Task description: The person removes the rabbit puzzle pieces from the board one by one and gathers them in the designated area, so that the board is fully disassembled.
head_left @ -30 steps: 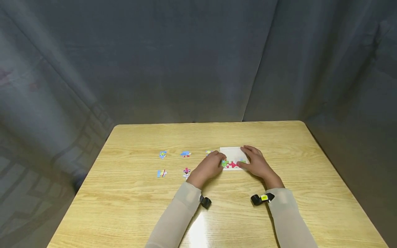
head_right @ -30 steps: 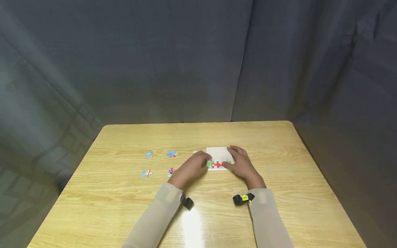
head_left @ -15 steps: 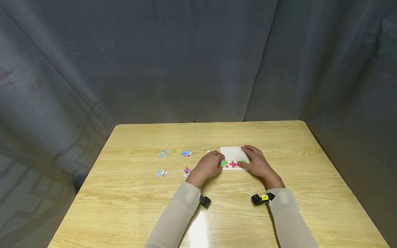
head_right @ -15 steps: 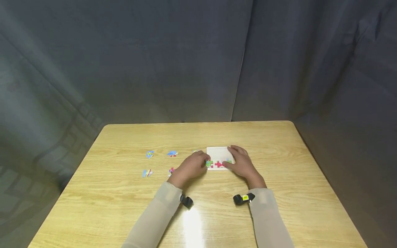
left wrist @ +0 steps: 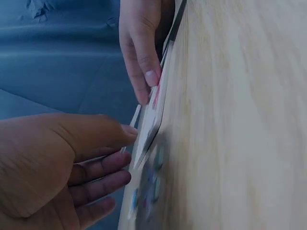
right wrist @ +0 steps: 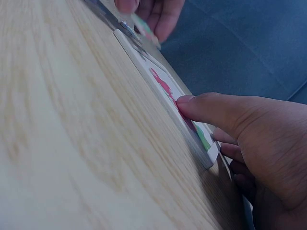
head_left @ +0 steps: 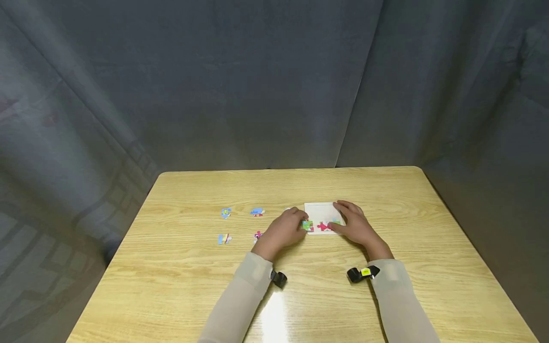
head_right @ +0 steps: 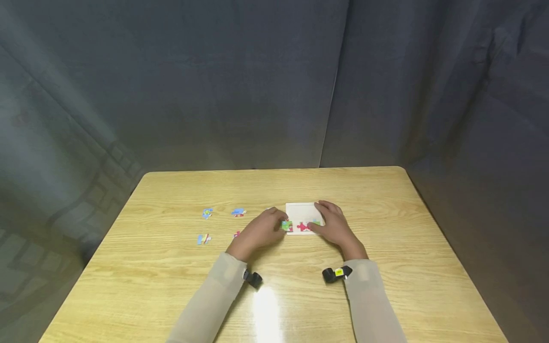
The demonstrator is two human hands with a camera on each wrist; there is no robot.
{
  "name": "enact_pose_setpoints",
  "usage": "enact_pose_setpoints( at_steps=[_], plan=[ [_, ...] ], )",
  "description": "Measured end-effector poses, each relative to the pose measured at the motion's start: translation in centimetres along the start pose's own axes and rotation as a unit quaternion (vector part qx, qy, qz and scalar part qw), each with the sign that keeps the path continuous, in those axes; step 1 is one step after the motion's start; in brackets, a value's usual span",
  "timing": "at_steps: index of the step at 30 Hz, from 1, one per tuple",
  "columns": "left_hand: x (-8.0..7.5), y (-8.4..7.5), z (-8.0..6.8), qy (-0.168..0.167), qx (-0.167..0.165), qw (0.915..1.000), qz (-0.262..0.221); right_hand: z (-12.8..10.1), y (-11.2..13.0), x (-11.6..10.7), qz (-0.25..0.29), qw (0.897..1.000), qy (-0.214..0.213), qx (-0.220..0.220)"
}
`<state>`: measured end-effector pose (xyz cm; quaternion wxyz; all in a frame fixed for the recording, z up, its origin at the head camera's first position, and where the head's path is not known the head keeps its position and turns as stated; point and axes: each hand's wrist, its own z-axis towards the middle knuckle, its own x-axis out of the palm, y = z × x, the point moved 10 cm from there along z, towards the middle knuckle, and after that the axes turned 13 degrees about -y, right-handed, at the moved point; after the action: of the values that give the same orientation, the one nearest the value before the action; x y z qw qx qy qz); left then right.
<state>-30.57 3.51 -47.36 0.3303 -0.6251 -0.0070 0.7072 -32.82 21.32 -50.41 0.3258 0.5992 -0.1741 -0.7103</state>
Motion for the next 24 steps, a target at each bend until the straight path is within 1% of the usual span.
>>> enact_pose_setpoints(
  at_steps=[4, 8, 12, 16, 20, 24],
  plan=[
    [-1.2, 0.8, -1.3, -0.003, -0.004, 0.9993, -0.038, 0.2, 0.1, -0.1, 0.004, 1.000, 0.000, -0.002],
    [-3.0, 1.9, -3.4, -0.005, -0.016, 0.9966, -0.080, 0.1, -0.1, 0.0, 0.006, 1.000, 0.008, -0.003],
    [-4.7, 3.3, -5.5, -0.014, -0.020, 0.9964, -0.081, 0.0, -0.5, -0.3, 0.005, 1.000, 0.012, -0.003],
    [-5.9, 4.3, -7.3, -0.023, -0.026, 0.9958, -0.084, 0.1, -1.0, -1.0, 0.010, 1.000, 0.009, 0.002],
    [-6.9, 5.5, -9.0, -0.030, -0.034, 0.9960, -0.077, 0.1, -1.3, -1.3, 0.010, 1.000, 0.011, 0.004],
    [-7.6, 7.1, -10.8, -0.035, -0.049, 0.9961, -0.065, 0.2, -1.7, -1.1, 0.005, 1.000, 0.008, 0.006]
  ],
)
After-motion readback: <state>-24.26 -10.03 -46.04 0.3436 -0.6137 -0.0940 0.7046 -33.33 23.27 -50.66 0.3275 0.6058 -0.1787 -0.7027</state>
